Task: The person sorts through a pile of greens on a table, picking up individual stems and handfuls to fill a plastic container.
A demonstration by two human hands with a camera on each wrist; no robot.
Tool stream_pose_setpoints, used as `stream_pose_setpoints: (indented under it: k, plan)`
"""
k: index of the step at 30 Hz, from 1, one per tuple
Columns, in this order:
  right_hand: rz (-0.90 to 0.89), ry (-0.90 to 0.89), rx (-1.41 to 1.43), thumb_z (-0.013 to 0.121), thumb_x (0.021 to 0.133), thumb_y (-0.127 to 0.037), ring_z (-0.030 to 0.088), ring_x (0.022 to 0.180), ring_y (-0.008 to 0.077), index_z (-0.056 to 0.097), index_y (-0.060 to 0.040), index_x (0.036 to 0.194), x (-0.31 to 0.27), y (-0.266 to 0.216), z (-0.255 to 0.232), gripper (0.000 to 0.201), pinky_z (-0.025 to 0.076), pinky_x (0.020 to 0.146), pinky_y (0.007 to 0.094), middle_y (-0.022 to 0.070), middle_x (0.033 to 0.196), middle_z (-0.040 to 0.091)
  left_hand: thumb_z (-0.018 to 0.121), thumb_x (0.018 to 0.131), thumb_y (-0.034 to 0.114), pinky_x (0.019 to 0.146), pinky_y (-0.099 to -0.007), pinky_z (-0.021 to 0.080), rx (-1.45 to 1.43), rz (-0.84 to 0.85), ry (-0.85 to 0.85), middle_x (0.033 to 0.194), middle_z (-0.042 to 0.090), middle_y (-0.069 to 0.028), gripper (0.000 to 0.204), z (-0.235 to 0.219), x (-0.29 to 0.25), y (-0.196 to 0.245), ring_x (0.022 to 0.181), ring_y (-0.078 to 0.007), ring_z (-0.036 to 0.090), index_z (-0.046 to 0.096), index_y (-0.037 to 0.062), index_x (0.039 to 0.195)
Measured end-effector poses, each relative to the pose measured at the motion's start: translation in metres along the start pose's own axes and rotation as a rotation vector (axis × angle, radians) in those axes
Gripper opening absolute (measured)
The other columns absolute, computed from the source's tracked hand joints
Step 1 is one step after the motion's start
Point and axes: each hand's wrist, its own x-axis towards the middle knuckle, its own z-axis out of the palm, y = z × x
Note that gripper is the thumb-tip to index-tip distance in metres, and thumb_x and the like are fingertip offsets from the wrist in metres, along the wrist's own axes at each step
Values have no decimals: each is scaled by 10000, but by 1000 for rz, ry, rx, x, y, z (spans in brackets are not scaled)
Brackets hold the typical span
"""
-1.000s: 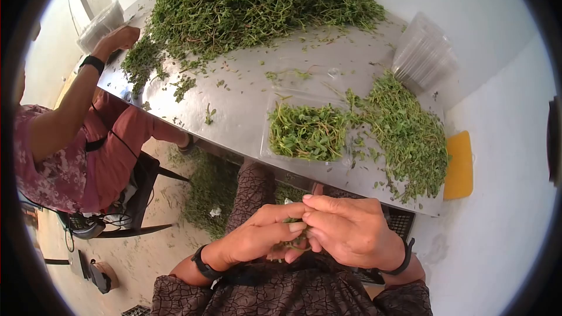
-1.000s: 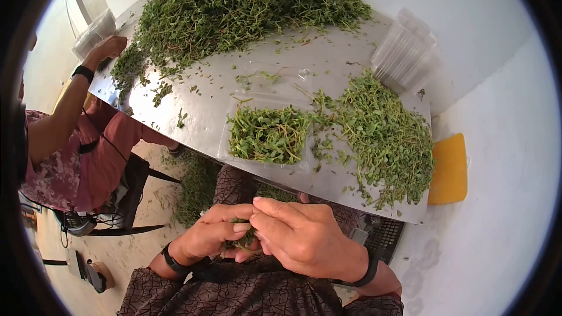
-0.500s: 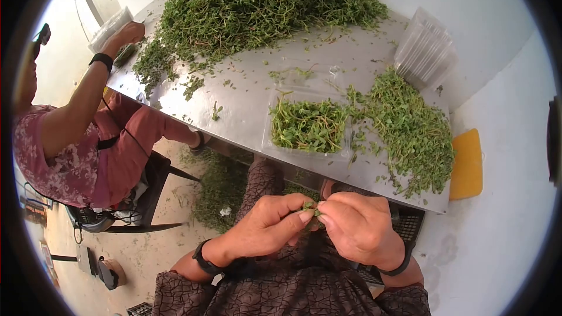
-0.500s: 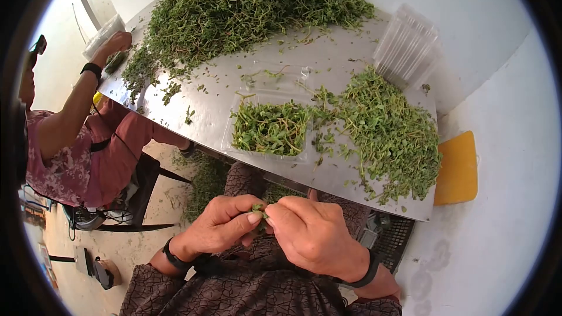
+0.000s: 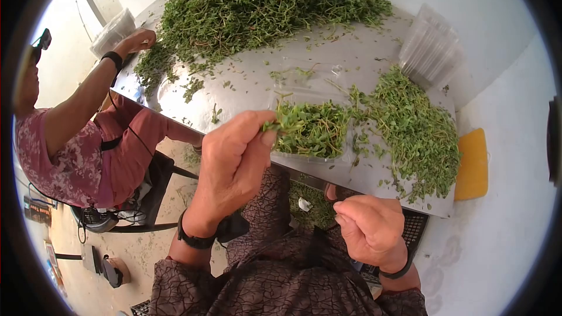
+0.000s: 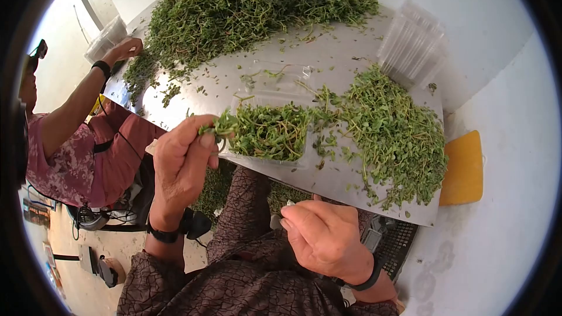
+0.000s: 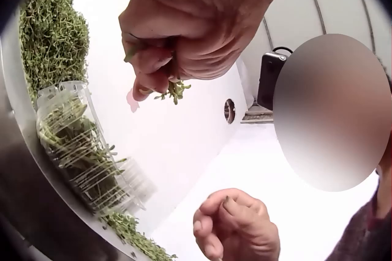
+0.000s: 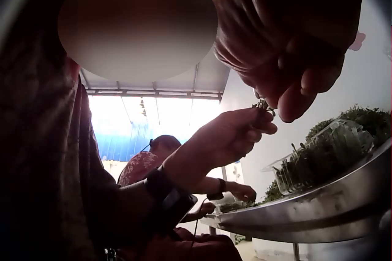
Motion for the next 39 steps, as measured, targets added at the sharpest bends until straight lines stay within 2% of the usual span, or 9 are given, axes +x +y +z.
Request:
stream_pose_setpoints:
  k: [2, 7, 13, 17, 20, 22, 28, 31, 39]
  plan:
    - [4, 12, 10, 685, 799, 39, 643, 569, 249, 662, 1, 931, -2, 5, 2, 140, 501, 521, 300, 112, 734, 667, 579, 870, -68, 593, -322, 479, 140, 115, 45, 844, 645, -157, 178, 3, 11, -5, 642, -296, 615, 621, -34, 1039]
    - [89, -45, -10, 742, 759, -11, 648, 646, 259, 677, -38, 1004, -10, 14, -2, 256, 539, 585, 354, 91, 812, 678, 603, 863, -57, 599, -334, 484, 143, 193, 16, 810, 629, -160, 174, 12, 17, -4, 666, -323, 620, 620, -35, 1035]
    - [-49, 191, -150, 760, 825, -201, 649, 634, 195, 651, -50, 1195, 13, 4, -10, 414, 523, 516, 265, 244, 1161, 649, 604, 885, -8, 577, -396, 485, -202, 95, -345, 765, 605, -158, 109, 24, -6, 10, 637, -330, 599, 617, -34, 991]
    - [-159, -66, -266, 785, 796, -279, 667, 676, 196, 606, -41, 1294, 8, -2, -6, 580, 545, 546, 273, 259, 1214, 617, 596, 892, 12, 605, -422, 489, -439, 55, -498, 783, 597, -165, 98, 38, -31, 4, 689, -379, 600, 602, -28, 981]
    - [-138, -189, -153, 780, 785, -195, 679, 725, 220, 616, 38, 1227, -2, -3, 1, 526, 570, 608, 299, 180, 1034, 649, 562, 962, 70, 537, -307, 466, -496, -6, -489, 775, 621, -85, 94, 44, -50, -4, 607, -189, 604, 629, 5, 969]
    - [-129, -223, -135, 777, 784, -183, 682, 738, 226, 624, 46, 1194, -6, -6, 2, 494, 570, 609, 304, 176, 1022, 650, 503, 1018, 122, 500, -233, 405, -780, -516, -742, 750, 600, -28, 158, 38, -59, -7, 553, -83, 526, 624, 21, 1018]
    - [-131, -263, -161, 738, 785, -93, 671, 716, 235, 623, 69, 1105, -22, -9, 7, 377, 551, 588, 319, 133, 927, 622, 458, 1040, 190, 536, -205, 412, -1002, -829, -801, 760, 580, 7, 218, 27, -69, -10, 619, -41, 500, 597, 26, 1077]
    - [-111, -290, -175, 710, 765, -42, 640, 665, 230, 619, 57, 1052, -24, -13, 9, 317, 525, 562, 318, 101, 852, 577, 466, 1044, 177, 515, -208, 386, -761, -607, -829, 772, 574, 22, 243, 36, -82, -17, 615, -38, 480, 589, 8, 1168]
    - [-130, -315, -218, 708, 728, -31, 615, 655, 226, 612, 11, 1000, -29, -23, 9, 292, 509, 558, 323, 83, 826, 538, 532, 1001, 177, 567, -319, 481, -408, -260, -749, 711, 629, -44, 200, 37, -94, -24, 608, -130, 587, 612, 5, 938]
